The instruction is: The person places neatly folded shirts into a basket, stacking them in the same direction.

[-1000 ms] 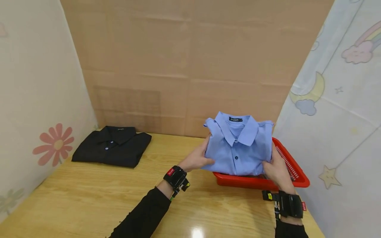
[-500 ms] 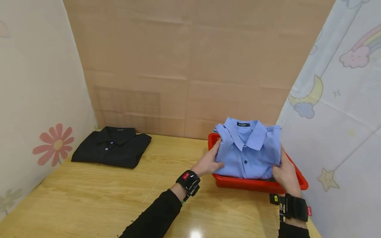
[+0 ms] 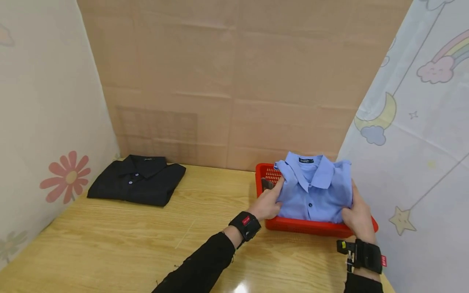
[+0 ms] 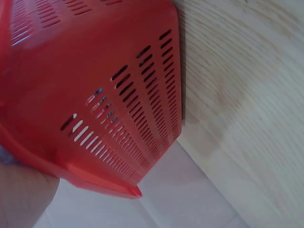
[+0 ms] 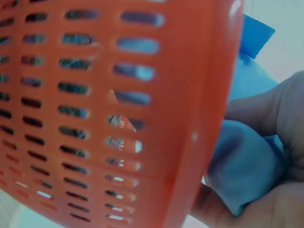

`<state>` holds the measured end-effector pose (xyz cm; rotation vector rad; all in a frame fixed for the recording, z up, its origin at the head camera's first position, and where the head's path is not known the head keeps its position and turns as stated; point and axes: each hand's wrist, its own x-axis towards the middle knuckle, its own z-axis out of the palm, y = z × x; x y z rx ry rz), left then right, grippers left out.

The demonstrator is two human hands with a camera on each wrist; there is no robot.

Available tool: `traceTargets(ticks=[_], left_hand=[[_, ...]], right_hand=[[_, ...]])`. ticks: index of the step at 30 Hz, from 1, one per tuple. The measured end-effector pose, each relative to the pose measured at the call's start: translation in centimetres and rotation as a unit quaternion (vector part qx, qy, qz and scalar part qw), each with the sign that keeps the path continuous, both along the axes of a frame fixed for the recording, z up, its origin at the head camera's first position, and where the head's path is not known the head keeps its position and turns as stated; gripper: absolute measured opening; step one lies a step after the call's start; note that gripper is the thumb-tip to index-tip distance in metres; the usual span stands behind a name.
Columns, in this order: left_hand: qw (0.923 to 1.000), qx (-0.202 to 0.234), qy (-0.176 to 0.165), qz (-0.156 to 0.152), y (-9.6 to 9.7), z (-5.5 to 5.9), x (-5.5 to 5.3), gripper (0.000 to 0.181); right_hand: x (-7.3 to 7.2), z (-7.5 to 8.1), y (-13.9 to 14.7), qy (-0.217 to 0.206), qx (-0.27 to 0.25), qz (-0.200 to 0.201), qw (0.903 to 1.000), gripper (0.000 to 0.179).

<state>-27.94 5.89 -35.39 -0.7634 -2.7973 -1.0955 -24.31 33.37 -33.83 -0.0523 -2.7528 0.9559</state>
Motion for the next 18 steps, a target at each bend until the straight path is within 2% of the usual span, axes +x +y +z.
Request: traceTargets(ticks=[3,6,9,12,14,18], left_hand=[[0.9995,-0.029,0.01,0.009,0.5,-0.15,-0.06,0.094],[0.9978,-0.058,0.026,0.022,0.67,-0.25,-0.14,0.093],[0.9918,-0.103,0.067,0.037,0.77,-0.37,-0.25,0.089],[0.9827,-0.145,0.1,0.058,0.83,-0.49,-0.28,0.084],[0.9792,-0.161,0.103,0.068,0.91,-0.59,-0.28,0.082],[0.9771,-0.177,0.089,0.077,1.03,-0.72,-0.39,0.08]], right_hand=[[0.21,-0.22,0.27,0.002,-0.003,0.0,1.0,0.096],[0.11,-0.26,0.23,-0.016,-0.006,-0.007,0.9998,0.096],[-0.07,-0.18,0.24,-0.04,-0.009,-0.012,0.9991,0.095],[-0.24,-0.19,0.28,-0.058,-0.011,-0.018,0.9981,0.095],[-0.33,-0.29,0.33,-0.065,-0.014,-0.021,0.9976,0.095],[-0.38,-0.52,0.52,-0.074,-0.01,-0.03,0.9967,0.093]])
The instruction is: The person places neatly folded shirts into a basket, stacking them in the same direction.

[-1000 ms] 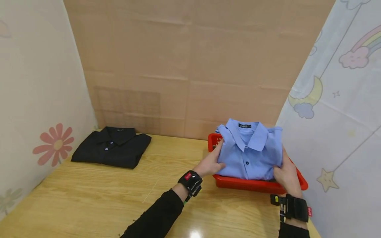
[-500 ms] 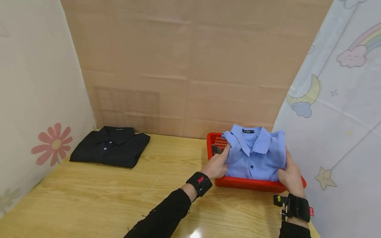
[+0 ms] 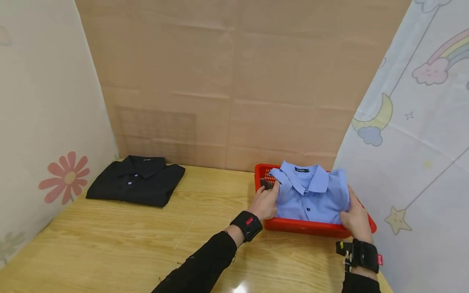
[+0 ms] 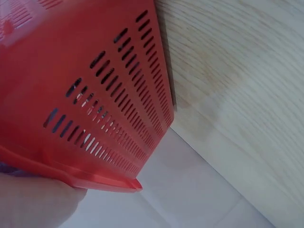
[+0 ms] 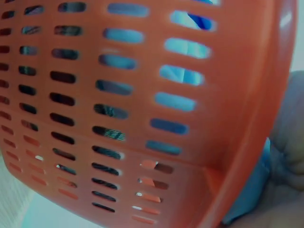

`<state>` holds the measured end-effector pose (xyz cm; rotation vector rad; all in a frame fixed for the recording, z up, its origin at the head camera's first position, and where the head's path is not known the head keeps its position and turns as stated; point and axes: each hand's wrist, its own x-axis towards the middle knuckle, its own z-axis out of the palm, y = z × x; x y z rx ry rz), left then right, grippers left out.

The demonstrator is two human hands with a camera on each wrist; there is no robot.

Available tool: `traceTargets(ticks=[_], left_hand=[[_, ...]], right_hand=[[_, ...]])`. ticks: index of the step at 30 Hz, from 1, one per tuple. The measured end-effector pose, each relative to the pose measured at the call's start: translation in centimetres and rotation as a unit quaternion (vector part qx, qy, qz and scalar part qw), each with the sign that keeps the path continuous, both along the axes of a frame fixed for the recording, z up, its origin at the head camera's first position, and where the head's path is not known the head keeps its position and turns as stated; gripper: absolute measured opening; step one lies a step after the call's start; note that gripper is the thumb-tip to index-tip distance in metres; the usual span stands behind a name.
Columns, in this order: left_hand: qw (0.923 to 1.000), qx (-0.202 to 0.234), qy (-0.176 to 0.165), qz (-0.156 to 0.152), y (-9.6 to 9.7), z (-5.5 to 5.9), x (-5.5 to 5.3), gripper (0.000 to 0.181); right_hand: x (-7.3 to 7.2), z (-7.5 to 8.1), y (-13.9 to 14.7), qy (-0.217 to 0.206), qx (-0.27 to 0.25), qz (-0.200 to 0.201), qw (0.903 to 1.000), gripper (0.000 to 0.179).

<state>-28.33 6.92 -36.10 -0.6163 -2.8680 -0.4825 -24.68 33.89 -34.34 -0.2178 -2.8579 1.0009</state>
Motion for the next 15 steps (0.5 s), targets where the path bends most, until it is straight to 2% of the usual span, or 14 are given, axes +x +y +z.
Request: traceTargets(ticks=[9,15], left_hand=[[0.9984,-0.035,-0.025,0.036,0.13,0.02,-0.04,0.082],[0.9977,-0.032,-0.015,0.058,0.13,0.01,0.35,0.08]], right_hand=[[-0.11,-0.51,0.41,-0.006,0.028,-0.027,0.9992,0.085],[0.14,-0.67,0.6,0.004,0.05,-0.055,0.9972,0.08]])
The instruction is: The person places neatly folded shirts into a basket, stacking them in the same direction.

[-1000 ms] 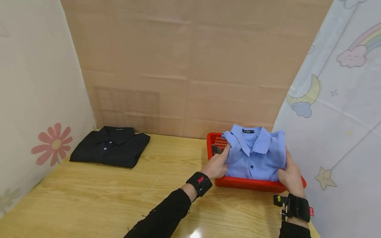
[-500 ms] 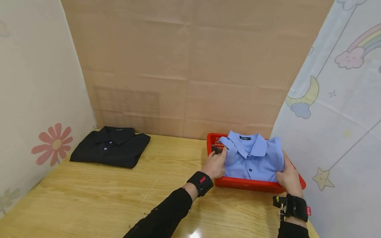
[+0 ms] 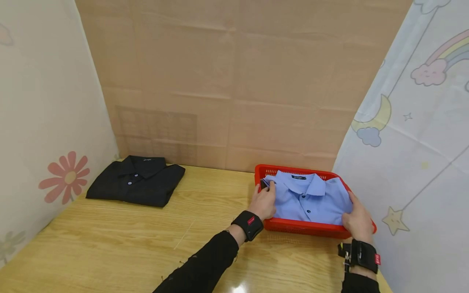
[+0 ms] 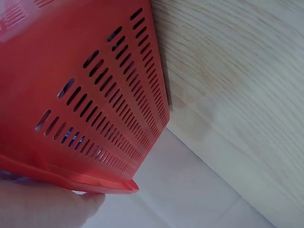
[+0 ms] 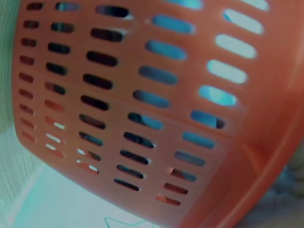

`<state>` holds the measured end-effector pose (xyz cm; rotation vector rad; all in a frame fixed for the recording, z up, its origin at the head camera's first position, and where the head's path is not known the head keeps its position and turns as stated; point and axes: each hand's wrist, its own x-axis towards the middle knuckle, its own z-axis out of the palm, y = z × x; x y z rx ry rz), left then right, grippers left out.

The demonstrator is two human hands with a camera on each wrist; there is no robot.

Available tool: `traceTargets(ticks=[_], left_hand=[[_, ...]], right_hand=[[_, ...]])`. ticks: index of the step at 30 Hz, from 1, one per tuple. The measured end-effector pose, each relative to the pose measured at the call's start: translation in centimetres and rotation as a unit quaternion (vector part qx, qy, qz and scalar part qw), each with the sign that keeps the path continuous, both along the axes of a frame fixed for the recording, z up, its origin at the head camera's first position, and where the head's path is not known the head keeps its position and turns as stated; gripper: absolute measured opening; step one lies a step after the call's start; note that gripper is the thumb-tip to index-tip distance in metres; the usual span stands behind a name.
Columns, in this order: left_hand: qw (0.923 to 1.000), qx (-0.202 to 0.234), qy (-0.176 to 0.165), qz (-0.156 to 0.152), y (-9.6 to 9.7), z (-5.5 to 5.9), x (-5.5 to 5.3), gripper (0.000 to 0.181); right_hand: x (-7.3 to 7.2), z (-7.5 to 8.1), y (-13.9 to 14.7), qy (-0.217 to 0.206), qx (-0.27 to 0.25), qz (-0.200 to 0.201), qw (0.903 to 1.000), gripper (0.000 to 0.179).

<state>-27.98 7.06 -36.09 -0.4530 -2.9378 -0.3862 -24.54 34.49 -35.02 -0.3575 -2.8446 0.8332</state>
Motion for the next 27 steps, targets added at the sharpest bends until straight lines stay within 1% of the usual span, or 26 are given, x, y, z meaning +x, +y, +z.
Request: traceTargets(ticks=[4,8,10,13,14,15,18,21,25,27], left_hand=[[0.9994,0.032,0.012,0.012,-0.1,-0.2,0.3,0.075],[0.9985,0.053,0.015,0.007,-0.3,-0.3,0.5,0.063],[0.9986,0.052,0.008,-0.001,-0.4,-0.4,0.4,0.052],[0.9992,0.037,-0.005,-0.014,-0.7,-0.5,0.3,0.028],[0.9993,0.03,-0.011,-0.018,-0.8,-0.5,0.2,0.023],[0.9994,0.023,-0.016,-0.021,-0.9,-0.5,0.2,0.022],[0.9992,0.004,-0.03,-0.027,-1.1,-0.4,0.1,0.031],[0.9986,-0.01,-0.045,-0.027,-1.1,-0.3,0.2,0.038],[0.9979,-0.023,-0.054,-0.025,-1.1,-0.3,0.3,0.048],[0.998,-0.023,-0.053,-0.026,-1.2,-0.3,0.4,0.052]], right_hand=[[0.2,-0.1,0.0,0.003,0.01,-0.015,0.9998,0.08],[0.2,-0.3,-0.2,0.008,0.037,-0.018,0.9991,0.081],[0.2,-0.4,-0.3,0.005,0.056,-0.018,0.9982,0.079],[0.2,-0.3,-0.5,-0.018,0.08,-0.021,0.9964,0.069],[0.1,-0.3,-0.5,-0.025,0.087,-0.021,0.9956,0.065],[0.1,-0.2,-0.6,-0.033,0.093,-0.021,0.9949,0.061],[0.2,0.0,-0.8,-0.052,0.103,-0.013,0.9933,0.046],[0.3,0.1,-1.1,-0.056,0.112,0.002,0.9921,0.035],[0.4,0.3,-1.7,-0.076,0.11,0.026,0.9906,0.037],[0.5,0.3,-1.9,-0.099,0.107,0.037,0.9887,0.042]])
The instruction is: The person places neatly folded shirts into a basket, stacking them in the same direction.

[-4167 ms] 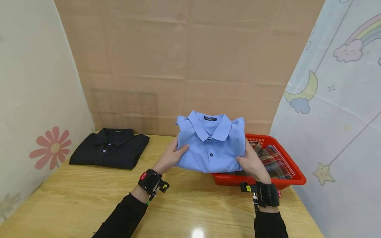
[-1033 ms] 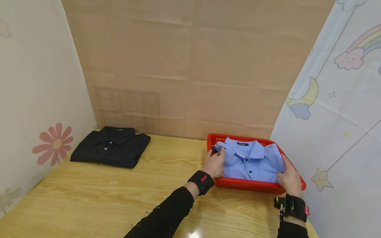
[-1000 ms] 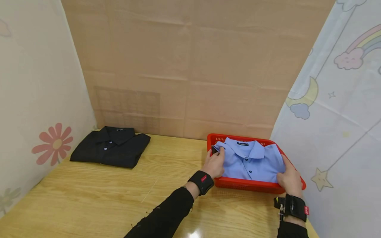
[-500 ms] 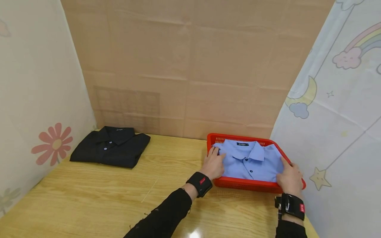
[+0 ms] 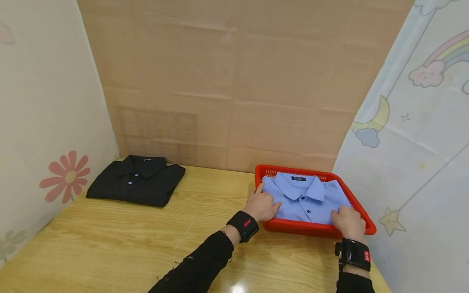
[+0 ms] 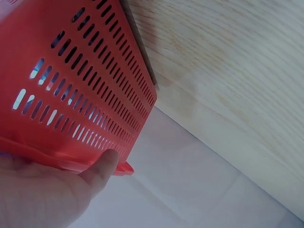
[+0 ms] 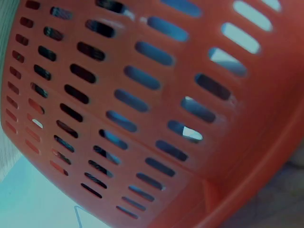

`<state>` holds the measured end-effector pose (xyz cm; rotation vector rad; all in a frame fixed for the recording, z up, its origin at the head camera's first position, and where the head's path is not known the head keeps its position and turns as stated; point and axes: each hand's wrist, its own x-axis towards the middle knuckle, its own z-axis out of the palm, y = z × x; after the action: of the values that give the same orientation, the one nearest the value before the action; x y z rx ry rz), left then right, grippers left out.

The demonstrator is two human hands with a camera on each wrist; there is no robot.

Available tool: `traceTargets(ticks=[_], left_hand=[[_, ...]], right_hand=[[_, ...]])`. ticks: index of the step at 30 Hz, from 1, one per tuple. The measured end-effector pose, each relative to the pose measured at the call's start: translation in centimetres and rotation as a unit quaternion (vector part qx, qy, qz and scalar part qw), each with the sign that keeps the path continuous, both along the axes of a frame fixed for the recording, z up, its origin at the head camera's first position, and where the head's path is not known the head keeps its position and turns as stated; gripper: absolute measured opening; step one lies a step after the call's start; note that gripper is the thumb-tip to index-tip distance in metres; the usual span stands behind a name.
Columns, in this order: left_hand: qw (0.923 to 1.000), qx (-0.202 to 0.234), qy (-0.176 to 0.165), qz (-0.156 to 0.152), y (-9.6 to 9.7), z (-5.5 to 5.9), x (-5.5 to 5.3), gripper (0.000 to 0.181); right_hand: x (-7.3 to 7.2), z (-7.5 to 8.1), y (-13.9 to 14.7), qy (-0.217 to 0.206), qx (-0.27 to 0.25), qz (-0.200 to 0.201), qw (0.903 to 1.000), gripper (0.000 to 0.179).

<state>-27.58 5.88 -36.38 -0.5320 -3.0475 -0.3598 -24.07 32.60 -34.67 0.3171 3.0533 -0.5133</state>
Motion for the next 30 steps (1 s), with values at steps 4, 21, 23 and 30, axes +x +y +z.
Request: traceTargets(ticks=[4,21,23,30], left_hand=[[1.0,0.004,0.004,-0.004,-0.2,-0.2,0.2,0.058],[0.9891,0.085,0.036,-0.115,-3.2,-1.4,0.7,0.06],[0.9873,0.086,0.043,-0.127,-3.6,-1.6,0.7,0.06],[0.9803,0.061,0.104,-0.157,-5.0,-2.0,1.4,0.058]], right_hand=[[0.0,-0.1,-0.2,-0.043,-0.003,0.009,0.9991,0.063],[-0.2,0.2,-1.2,-0.028,-0.034,0.02,0.9988,0.068],[-0.3,0.3,-1.5,-0.022,-0.031,0.035,0.9987,0.067],[-0.4,0.4,-2.4,-0.001,-0.026,0.046,0.9986,0.061]])
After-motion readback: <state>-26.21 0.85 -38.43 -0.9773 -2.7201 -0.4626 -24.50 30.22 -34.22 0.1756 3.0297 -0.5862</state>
